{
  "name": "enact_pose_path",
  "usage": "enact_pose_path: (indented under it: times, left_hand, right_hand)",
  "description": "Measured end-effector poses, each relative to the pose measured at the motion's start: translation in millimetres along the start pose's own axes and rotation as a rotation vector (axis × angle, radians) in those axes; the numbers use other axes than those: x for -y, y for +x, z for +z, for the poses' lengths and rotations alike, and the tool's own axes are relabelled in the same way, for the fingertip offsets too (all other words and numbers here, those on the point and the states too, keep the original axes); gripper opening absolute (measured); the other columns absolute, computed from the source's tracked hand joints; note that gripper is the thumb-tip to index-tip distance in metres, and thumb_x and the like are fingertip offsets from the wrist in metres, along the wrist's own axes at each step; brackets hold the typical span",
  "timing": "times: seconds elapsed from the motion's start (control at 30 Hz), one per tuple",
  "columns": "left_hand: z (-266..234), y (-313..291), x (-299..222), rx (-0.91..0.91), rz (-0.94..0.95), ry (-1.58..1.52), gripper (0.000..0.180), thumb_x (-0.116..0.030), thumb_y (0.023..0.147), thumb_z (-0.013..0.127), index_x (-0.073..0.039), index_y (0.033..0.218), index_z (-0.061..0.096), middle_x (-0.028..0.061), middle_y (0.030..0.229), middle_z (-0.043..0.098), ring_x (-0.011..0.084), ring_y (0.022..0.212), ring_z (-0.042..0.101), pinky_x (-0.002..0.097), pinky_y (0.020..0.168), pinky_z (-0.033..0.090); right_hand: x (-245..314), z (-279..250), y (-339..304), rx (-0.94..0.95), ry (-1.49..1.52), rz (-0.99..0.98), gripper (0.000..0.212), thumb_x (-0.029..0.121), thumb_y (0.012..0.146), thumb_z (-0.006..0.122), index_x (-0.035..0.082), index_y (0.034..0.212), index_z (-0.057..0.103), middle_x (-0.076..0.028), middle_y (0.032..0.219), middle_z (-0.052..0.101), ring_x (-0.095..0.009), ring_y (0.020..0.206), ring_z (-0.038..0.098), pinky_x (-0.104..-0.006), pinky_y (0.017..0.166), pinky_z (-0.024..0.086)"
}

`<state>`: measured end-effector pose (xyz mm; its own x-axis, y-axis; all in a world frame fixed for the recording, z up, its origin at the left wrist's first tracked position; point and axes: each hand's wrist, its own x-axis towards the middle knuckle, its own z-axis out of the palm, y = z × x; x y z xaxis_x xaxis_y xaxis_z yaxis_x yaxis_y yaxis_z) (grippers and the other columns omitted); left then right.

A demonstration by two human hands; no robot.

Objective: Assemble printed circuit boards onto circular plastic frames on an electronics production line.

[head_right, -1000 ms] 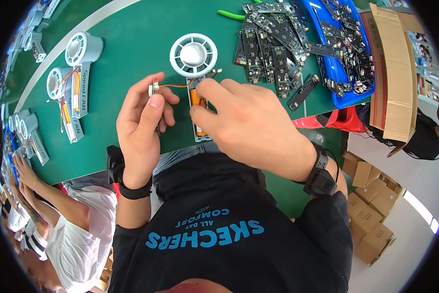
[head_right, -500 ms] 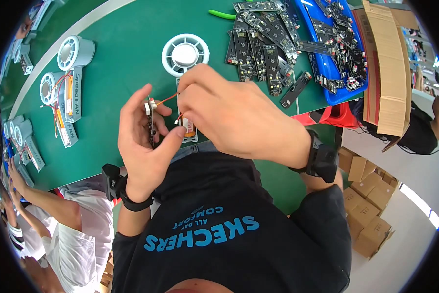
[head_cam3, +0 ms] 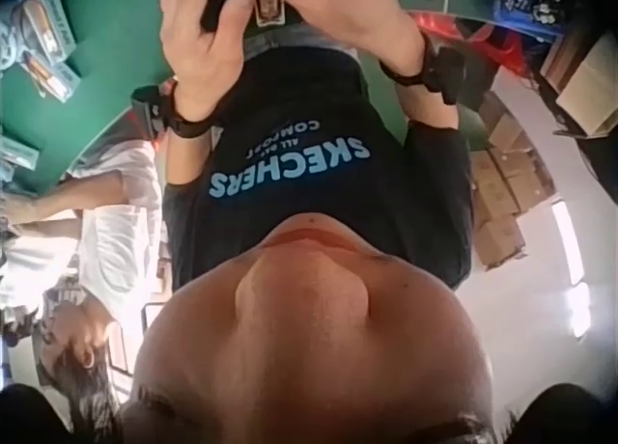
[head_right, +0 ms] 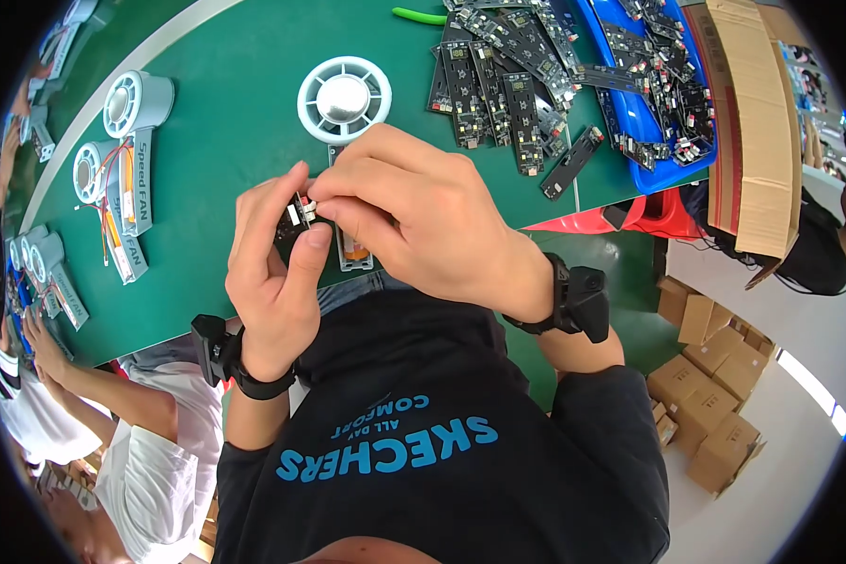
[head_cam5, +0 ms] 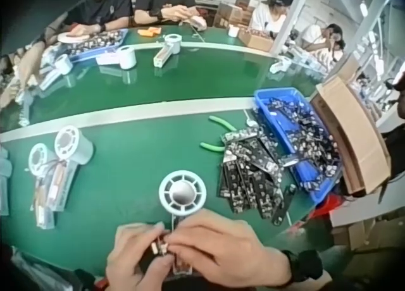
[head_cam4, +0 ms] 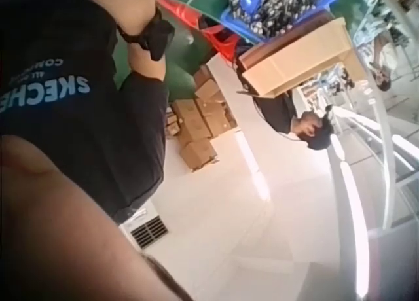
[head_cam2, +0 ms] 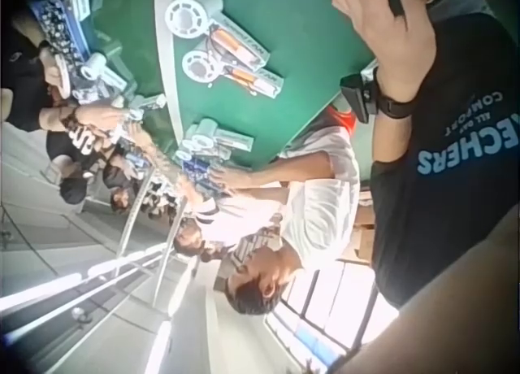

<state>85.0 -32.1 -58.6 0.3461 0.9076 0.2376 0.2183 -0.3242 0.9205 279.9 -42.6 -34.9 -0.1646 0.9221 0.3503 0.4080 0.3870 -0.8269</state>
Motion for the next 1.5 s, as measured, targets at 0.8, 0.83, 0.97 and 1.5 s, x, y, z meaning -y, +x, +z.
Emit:
enact_pose_path:
  times: [0.8, 0.83, 0.97, 1.5]
  left_hand:
    - [1, 9, 2, -0.075, 0.244, 0.286, 0.060, 0.000, 0.067, 0.085, -0.014, 0.124, 0.075, 0.0062, 0.101, 0.063, 0.0239, 0.087, 0.058, 0.0356, 0.075, 0.048]
    - [2, 9, 3, -0.091, 0.260, 0.313, 0.061, 0.000, 0.066, 0.085, -0.014, 0.124, 0.075, 0.0065, 0.101, 0.063, 0.0244, 0.086, 0.059, 0.0356, 0.075, 0.048]
    - [3, 14, 6, -0.098, 0.341, 0.399, 0.061, -0.001, 0.066, 0.085, -0.012, 0.125, 0.075, 0.0071, 0.102, 0.064, 0.0248, 0.085, 0.059, 0.0363, 0.075, 0.048]
    - [-6, 8, -6, 0.018, 0.099, 0.177, 0.052, -0.011, 0.073, 0.088, -0.007, 0.123, 0.074, 0.0066, 0.100, 0.066, 0.0233, 0.086, 0.060, 0.0363, 0.075, 0.046]
  right_hand:
    - [8, -8, -4, 0.008, 0.079, 0.115, 0.019, -0.005, 0.083, 0.074, 0.000, 0.101, 0.073, -0.009, 0.099, 0.068, -0.012, 0.070, 0.065, -0.0235, 0.055, 0.051]
    - [11, -9, -4, 0.016, 0.132, 0.162, 0.019, -0.005, 0.084, 0.074, -0.001, 0.102, 0.073, -0.010, 0.100, 0.067, -0.011, 0.071, 0.065, -0.0228, 0.056, 0.051]
    - [12, -8, -5, 0.030, 0.262, 0.274, 0.022, -0.004, 0.084, 0.074, -0.003, 0.106, 0.072, -0.010, 0.103, 0.066, -0.010, 0.074, 0.065, -0.0213, 0.058, 0.051]
    - [-1, 4, -15, -0.361, 0.468, 0.627, 0.018, -0.006, 0.089, 0.073, -0.006, 0.107, 0.070, -0.014, 0.109, 0.069, -0.011, 0.077, 0.068, -0.0221, 0.059, 0.053]
